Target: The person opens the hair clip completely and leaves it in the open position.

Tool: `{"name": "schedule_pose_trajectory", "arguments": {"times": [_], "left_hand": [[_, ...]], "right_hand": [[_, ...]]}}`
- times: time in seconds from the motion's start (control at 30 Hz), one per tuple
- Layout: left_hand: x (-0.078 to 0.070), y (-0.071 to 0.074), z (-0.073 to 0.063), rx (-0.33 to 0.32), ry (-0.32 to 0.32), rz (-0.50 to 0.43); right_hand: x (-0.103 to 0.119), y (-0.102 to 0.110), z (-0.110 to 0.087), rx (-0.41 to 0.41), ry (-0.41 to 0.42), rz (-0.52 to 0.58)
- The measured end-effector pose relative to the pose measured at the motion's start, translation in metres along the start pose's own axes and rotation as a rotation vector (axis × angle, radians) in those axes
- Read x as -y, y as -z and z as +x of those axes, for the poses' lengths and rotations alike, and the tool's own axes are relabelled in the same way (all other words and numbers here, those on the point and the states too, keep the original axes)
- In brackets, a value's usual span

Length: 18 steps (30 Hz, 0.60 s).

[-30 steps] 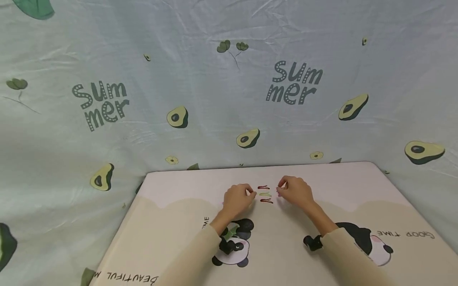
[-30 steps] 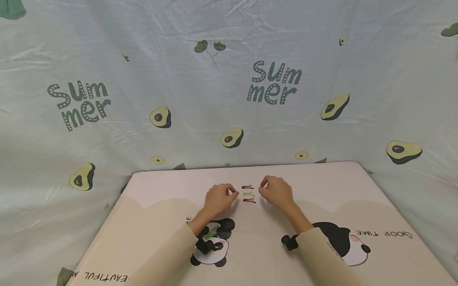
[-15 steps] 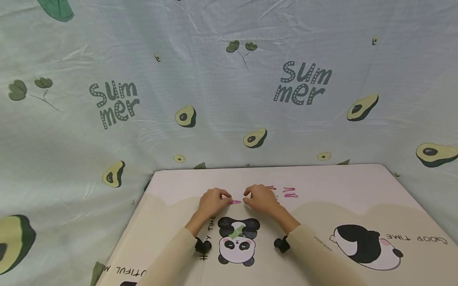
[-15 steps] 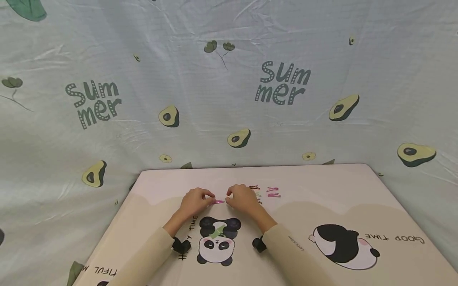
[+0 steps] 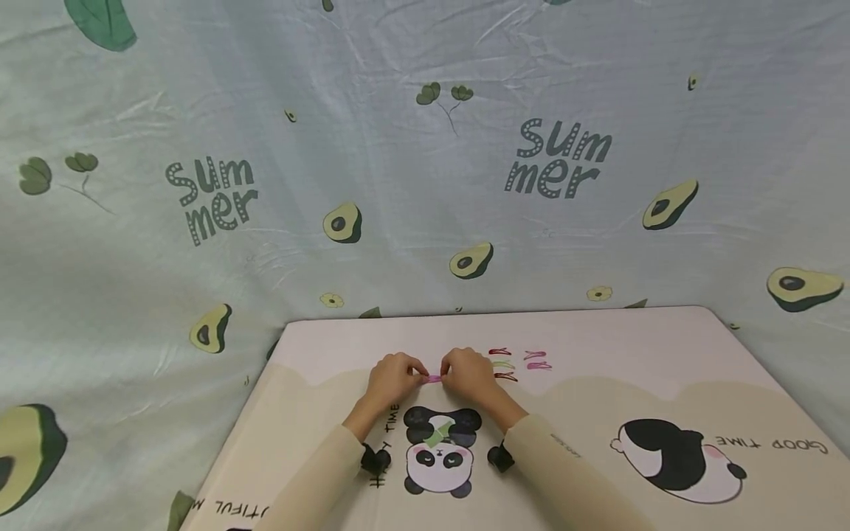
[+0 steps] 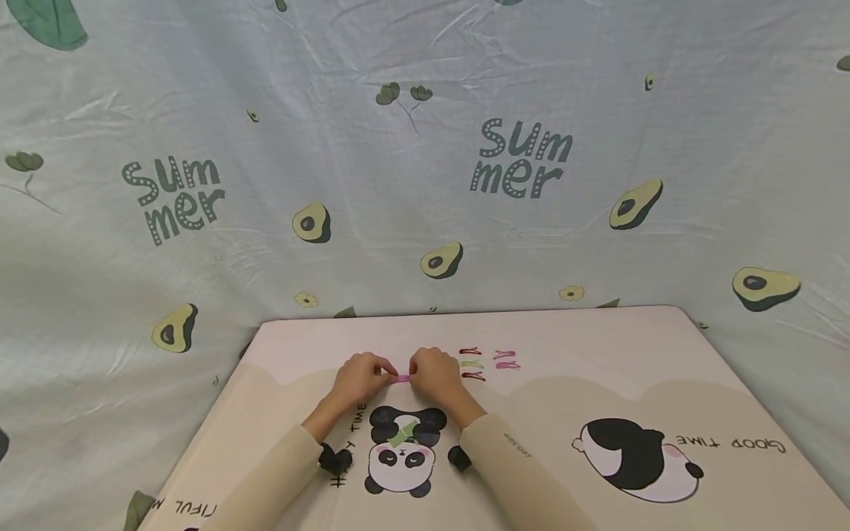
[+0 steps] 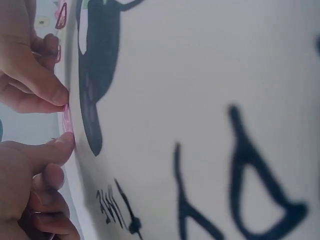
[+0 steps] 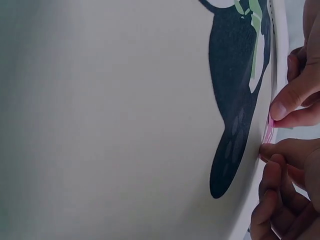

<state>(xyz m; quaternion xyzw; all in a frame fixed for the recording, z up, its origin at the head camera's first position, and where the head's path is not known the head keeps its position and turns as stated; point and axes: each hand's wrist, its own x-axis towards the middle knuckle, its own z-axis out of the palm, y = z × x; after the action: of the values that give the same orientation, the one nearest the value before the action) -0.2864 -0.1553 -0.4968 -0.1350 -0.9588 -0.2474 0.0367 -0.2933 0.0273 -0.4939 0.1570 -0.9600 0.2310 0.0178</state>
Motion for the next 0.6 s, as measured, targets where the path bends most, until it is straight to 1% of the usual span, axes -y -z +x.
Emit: {"name": "schedule_pose_trajectory", "arguments": {"times": [0.07,0.17,0.33,0.43,0.6], "left_hand": [[0.0,0.0,0.001,0.018,0.004,0.002],[-0.001,0.001,0.001,0.064,0.01,-0.001],[-0.003,0.005,0.0,0.124,-0.029,-0.017],[-0.004,0.006,-0.002,0.127,-0.057,-0.015],[-0.006,0.01,-0.006,0.082,-0.117,0.006]], "right_hand": [[0.0,-0.001,0.001,0.014,-0.014,0.011],[-0.001,-0.002,0.002,0.037,-0.013,0.016],[-0.001,0.003,0.002,0.065,0.036,-0.038],[-0.001,0.006,0.001,0.078,0.056,-0.055],[-0.002,0.013,-0.004,0.06,0.077,-0.027]]}}
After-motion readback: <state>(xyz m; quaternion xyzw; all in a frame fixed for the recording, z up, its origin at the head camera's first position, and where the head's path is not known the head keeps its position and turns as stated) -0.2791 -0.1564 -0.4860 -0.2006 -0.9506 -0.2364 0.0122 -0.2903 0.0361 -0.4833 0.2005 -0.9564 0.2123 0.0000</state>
